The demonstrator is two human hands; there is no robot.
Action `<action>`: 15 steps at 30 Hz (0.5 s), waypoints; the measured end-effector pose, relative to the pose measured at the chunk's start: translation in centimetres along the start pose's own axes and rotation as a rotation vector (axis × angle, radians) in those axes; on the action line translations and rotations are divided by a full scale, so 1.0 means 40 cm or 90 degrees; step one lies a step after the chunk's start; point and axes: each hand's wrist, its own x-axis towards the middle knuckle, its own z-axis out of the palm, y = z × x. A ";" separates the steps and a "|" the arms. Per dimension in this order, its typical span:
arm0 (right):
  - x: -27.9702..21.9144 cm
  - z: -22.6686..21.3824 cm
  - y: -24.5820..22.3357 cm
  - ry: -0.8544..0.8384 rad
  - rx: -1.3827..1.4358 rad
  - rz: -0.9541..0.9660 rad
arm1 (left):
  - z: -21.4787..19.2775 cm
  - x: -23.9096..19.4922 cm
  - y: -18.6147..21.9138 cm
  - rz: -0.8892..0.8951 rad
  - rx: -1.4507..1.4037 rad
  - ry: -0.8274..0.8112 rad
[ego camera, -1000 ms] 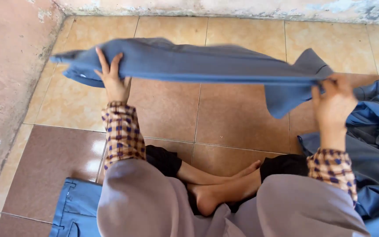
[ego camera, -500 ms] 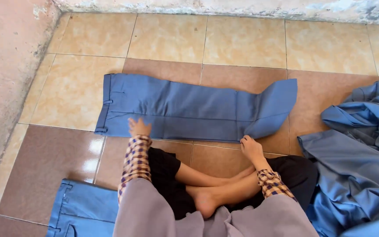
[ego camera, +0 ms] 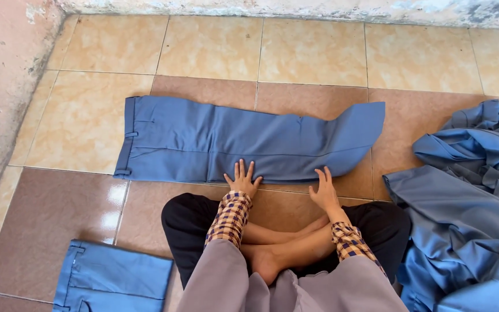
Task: The person sits on the floor and folds a pair of blue trousers by hand. They lay the trousers flat, fold the legs together, and then fold the garment into a compact rectangle before placing it aside.
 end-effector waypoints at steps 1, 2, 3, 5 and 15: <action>0.006 0.002 -0.001 0.019 0.020 0.021 | -0.008 0.003 -0.013 -0.029 0.000 -0.007; 0.015 0.004 -0.001 0.037 0.039 0.041 | -0.014 0.007 -0.026 -0.058 -0.002 -0.013; 0.020 0.008 0.009 0.036 0.040 0.041 | -0.023 0.004 -0.049 -0.059 -0.001 -0.013; 0.036 0.013 0.027 0.130 0.180 0.077 | -0.046 0.005 -0.093 -0.105 -0.002 -0.018; 0.122 0.057 0.268 0.140 1.015 0.484 | -0.029 0.106 -0.359 -0.300 0.021 0.010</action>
